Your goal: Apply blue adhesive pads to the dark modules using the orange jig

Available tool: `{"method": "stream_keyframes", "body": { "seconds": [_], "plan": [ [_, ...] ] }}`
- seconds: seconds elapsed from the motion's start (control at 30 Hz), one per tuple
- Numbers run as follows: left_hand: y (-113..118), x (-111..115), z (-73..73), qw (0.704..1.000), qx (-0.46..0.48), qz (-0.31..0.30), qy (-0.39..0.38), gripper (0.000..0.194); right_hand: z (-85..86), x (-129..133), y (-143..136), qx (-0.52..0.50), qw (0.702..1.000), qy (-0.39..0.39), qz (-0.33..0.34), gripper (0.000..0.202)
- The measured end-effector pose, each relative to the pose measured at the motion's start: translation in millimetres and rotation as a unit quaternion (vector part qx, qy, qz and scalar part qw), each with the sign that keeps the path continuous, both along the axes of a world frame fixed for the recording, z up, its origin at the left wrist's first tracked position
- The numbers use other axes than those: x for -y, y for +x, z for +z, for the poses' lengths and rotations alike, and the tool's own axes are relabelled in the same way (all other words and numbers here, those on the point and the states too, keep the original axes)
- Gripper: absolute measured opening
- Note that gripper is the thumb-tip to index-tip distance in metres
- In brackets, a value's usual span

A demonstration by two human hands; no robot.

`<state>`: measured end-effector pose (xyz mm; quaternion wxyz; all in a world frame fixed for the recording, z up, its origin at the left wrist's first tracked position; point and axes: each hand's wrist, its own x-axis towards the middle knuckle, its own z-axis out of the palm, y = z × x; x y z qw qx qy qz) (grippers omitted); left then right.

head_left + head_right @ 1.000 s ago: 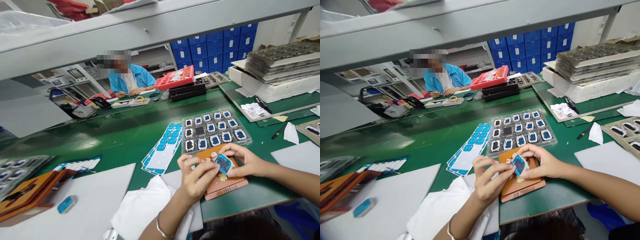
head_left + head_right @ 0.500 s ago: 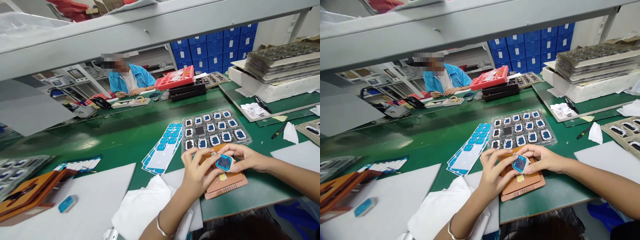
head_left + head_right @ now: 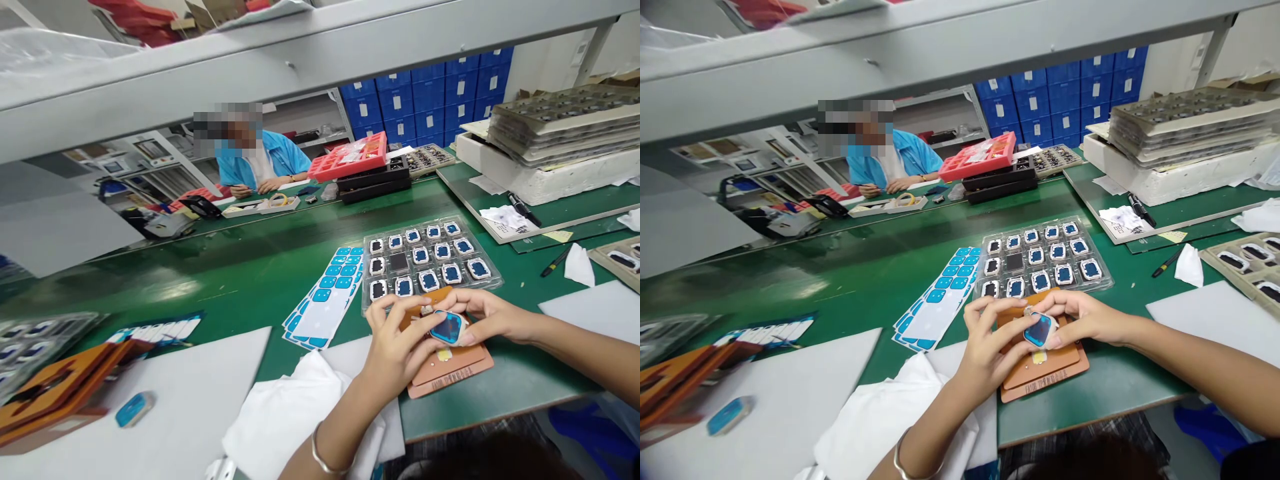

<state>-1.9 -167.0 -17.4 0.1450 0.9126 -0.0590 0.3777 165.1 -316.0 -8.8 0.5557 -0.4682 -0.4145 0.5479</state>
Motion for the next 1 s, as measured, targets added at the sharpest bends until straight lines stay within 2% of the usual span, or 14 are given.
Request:
{"method": "stream_keyframes", "body": {
  "seconds": [0.33,0.7,1.0],
  "plan": [
    [-2.3,1.6,4.0,0.999,-0.029,-0.024,0.022,0.022,-2.8,1.5,1.8,0.034,0.999,-0.008,0.013,0.049],
    [-3.3,2.7,4.8,0.997,-0.036,-0.061,0.028,0.018,-4.3,0.0,-0.1,0.060,0.998,0.021,0.025,0.048],
    [-3.5,2.2,4.9,0.998,0.013,-0.068,-0.005,0.006,-8.4,-0.4,-2.6,0.081,0.993,0.061,-0.054,0.052]
  ]
}}
